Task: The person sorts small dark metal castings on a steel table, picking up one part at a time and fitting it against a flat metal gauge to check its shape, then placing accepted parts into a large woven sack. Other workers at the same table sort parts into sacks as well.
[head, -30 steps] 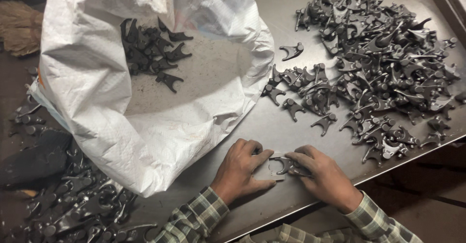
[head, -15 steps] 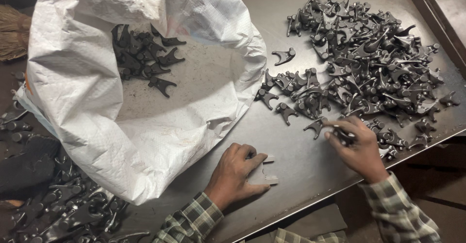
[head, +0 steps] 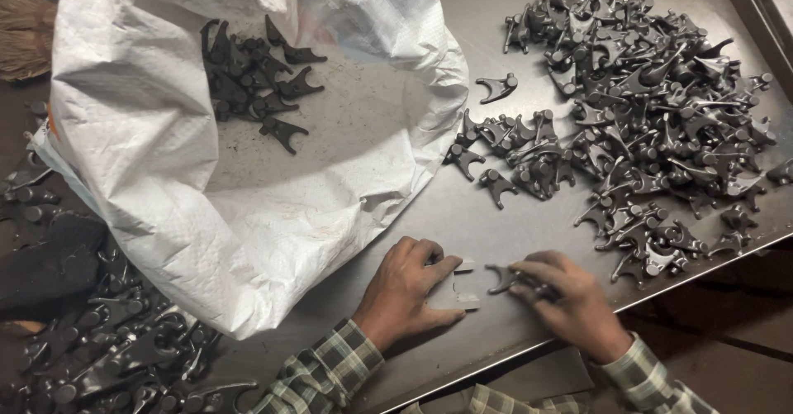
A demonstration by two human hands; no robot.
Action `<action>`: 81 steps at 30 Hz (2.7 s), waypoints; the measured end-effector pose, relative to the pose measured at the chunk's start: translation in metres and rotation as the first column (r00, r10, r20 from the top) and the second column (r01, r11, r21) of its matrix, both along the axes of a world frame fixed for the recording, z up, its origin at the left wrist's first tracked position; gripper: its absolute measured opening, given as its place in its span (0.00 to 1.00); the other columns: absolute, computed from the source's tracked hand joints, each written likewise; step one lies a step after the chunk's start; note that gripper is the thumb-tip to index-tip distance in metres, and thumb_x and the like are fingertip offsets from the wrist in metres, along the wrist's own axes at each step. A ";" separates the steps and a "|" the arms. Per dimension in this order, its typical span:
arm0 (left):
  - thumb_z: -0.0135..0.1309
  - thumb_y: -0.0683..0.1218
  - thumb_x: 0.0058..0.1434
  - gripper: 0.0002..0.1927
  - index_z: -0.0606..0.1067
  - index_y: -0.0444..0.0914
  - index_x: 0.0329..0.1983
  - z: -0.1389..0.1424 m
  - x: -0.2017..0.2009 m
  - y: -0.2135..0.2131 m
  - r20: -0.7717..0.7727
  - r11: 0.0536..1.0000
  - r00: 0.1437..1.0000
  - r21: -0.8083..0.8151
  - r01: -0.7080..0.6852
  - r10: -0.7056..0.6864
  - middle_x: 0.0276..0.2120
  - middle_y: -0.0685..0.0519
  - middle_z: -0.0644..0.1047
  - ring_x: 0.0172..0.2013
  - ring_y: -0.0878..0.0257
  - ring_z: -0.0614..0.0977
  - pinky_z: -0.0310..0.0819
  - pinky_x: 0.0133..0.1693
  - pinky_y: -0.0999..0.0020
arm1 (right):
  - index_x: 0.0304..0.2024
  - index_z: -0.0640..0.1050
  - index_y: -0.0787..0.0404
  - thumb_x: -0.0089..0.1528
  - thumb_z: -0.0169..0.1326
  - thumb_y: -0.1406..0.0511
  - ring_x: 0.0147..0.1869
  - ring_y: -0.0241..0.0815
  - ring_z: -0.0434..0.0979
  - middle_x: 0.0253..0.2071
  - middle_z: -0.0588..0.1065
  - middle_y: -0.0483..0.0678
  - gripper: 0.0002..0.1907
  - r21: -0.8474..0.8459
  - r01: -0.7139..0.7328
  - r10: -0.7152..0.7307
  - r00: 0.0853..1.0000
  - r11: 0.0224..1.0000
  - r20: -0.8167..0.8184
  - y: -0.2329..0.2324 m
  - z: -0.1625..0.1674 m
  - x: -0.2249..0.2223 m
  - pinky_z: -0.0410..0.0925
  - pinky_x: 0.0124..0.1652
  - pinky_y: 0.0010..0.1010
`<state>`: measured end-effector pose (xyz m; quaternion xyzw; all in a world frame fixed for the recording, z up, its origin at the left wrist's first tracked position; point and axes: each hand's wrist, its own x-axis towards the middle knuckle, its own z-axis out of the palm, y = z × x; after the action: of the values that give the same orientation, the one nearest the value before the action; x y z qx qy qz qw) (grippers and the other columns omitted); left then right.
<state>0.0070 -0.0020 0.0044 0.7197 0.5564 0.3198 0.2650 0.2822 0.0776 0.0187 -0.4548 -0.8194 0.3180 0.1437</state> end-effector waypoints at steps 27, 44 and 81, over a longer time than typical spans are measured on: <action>0.72 0.56 0.41 0.34 0.80 0.40 0.53 0.006 -0.006 -0.002 0.016 0.998 1.000 0.068 0.009 -0.011 0.46 0.49 0.75 0.48 0.52 0.74 0.72 0.51 0.56 | 0.62 0.75 0.57 0.58 0.63 0.59 0.51 0.43 0.81 0.56 0.79 0.53 0.30 0.071 -0.137 0.149 0.965 0.988 -0.214 0.098 0.115 -0.127 0.73 0.48 0.35; 0.71 0.58 0.43 0.34 0.81 0.40 0.53 -0.001 -0.006 0.000 0.004 1.000 1.000 0.011 -0.003 0.003 0.45 0.50 0.74 0.47 0.54 0.74 0.73 0.51 0.57 | 0.44 0.82 0.58 0.51 0.67 0.63 0.50 0.57 0.77 0.50 0.76 0.52 0.19 0.372 -0.024 -0.079 0.963 0.928 0.259 0.116 0.024 -0.150 0.72 0.47 0.48; 0.72 0.57 0.42 0.35 0.80 0.40 0.53 -0.002 -0.006 0.001 -0.006 1.000 1.000 0.001 -0.004 0.004 0.45 0.49 0.74 0.48 0.53 0.73 0.71 0.51 0.56 | 0.45 0.83 0.58 0.50 0.67 0.68 0.47 0.45 0.80 0.44 0.80 0.48 0.19 0.174 0.024 -0.006 0.994 0.984 -0.107 -0.009 -0.001 -0.021 0.74 0.43 0.32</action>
<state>0.0006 -0.0015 0.0028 0.7197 0.5584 0.3186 0.2624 0.2609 0.0687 0.0176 -0.4291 -0.8320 0.2673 0.2286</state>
